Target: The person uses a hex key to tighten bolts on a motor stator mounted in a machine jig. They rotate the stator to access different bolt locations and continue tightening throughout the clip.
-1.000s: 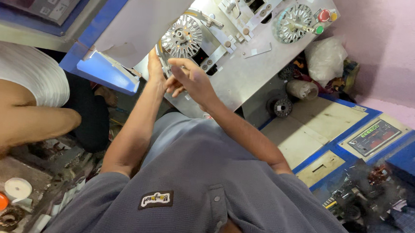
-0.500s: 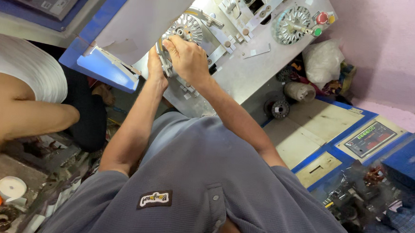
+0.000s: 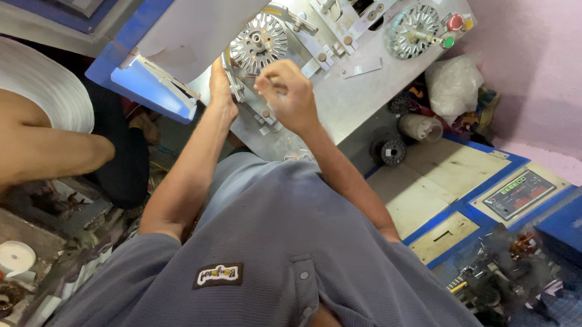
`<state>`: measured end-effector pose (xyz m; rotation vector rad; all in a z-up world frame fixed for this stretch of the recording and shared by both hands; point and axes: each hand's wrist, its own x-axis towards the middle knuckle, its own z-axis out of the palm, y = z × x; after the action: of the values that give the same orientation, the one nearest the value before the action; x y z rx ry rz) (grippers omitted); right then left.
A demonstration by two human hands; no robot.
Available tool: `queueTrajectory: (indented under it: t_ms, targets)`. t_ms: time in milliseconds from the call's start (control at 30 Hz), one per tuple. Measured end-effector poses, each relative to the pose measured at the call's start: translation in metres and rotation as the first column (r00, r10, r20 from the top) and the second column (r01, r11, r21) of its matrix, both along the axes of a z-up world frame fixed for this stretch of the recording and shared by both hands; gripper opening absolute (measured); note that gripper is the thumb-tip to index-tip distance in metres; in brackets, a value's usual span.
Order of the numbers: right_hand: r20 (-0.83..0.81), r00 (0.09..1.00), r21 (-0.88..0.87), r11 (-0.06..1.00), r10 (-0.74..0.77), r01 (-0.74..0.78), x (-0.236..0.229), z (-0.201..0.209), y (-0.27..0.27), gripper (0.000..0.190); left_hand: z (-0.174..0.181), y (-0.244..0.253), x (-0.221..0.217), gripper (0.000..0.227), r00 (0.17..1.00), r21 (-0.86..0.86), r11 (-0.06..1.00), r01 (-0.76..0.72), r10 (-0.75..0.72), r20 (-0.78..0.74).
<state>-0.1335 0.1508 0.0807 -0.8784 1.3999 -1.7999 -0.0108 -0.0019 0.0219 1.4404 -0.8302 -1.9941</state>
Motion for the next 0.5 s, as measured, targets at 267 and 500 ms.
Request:
queueTrajectory:
  t_ms: [267, 500]
  targets:
    - [0.602, 0.786, 0.088, 0.967, 0.140, -0.239, 0.002, -0.061, 0.082, 0.022, -0.014, -0.001, 0.007, 0.055, 0.994, -0.022, 0.999, 0.032, -0.029, 0.110]
    - [0.312, 0.857, 0.104, 0.881, 0.411, -0.461, 0.004, -0.078, 0.070, 0.049, -0.020, -0.005, 0.008, 0.054, 0.999, -0.056, 0.998, 0.031, -0.028, 0.045]
